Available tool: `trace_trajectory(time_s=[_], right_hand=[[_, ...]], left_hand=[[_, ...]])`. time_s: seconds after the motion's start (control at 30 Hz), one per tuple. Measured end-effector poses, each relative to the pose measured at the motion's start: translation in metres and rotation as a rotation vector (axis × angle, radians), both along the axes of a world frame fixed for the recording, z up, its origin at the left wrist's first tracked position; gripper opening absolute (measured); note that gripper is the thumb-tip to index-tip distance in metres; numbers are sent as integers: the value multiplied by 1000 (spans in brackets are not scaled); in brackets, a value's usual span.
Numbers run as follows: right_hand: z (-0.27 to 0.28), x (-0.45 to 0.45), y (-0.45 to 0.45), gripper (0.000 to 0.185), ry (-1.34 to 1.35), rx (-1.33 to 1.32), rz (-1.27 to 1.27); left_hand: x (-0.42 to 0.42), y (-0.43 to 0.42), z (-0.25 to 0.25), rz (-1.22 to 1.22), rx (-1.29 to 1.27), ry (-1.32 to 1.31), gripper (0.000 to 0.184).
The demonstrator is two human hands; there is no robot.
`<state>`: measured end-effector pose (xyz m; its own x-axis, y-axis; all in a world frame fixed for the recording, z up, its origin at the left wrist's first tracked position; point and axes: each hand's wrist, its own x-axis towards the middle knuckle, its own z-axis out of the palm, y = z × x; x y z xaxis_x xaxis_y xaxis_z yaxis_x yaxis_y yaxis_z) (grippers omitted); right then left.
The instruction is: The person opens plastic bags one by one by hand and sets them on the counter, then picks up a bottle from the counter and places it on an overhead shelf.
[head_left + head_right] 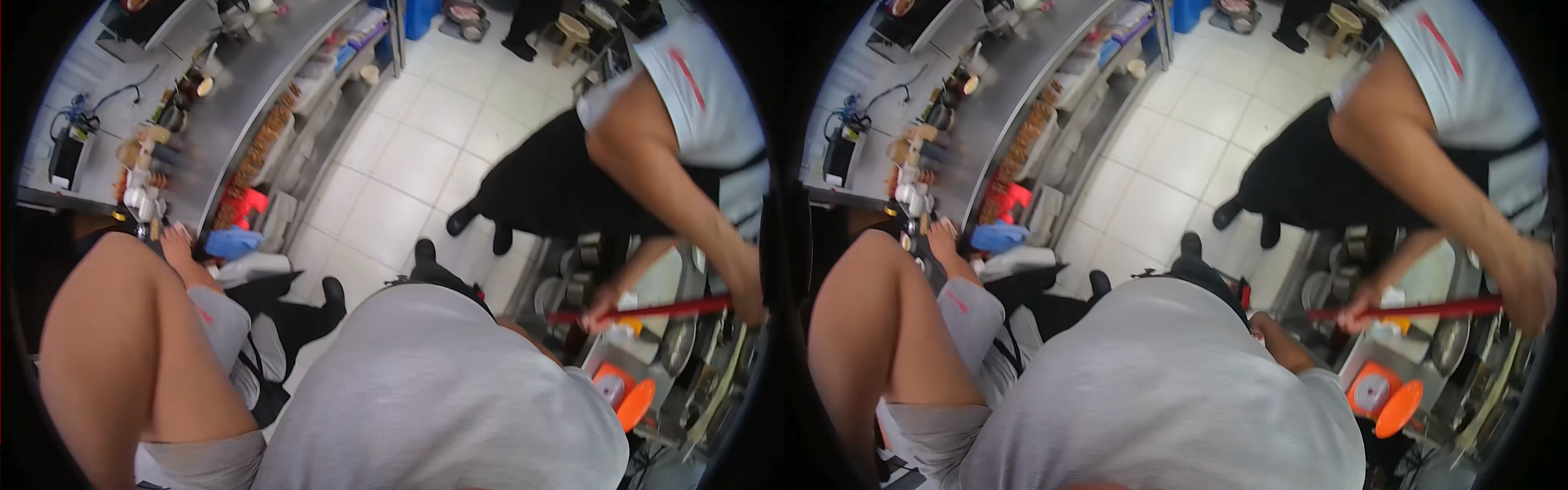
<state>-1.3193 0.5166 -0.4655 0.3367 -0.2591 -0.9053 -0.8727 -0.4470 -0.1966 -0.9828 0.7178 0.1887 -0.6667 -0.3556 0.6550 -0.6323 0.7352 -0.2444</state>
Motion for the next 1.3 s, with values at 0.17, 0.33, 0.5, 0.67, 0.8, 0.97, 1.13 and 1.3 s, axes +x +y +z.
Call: trace_trajectory(time_s=[0.17, 0.33, 0.5, 0.67, 0.8, 0.97, 1.13, 1.3], right_hand=[[36, 214, -116, 24, -421, -59, 291], [132, 414, -194, 23, -693, 84, -446], [135, 519, -260, 27, -787, -105, -225], [72, 481, -303, 32, -396, -253, 263], [22, 413, -337, 24, -189, -162, 661], [-33, 379, -330, 20, 117, -9, -1089], [3, 489, -432, 21, -23, -78, -623], [30, 623, -635, 22, -233, -303, -55]], left_hand=[[80, -81, 7, -6, 3, -12, 40], [160, -150, 4, -59, 12, -36, 42], [259, -222, -14, -125, -40, -35, 43], [377, -310, -23, -210, -63, 3, 45], [463, -402, -53, -224, -22, 76, 47], [563, -538, -149, 43, 337, 231, 48], [682, -627, -256, 439, 760, 418, 59], [813, -670, -320, 995, 607, 1140, 86]])
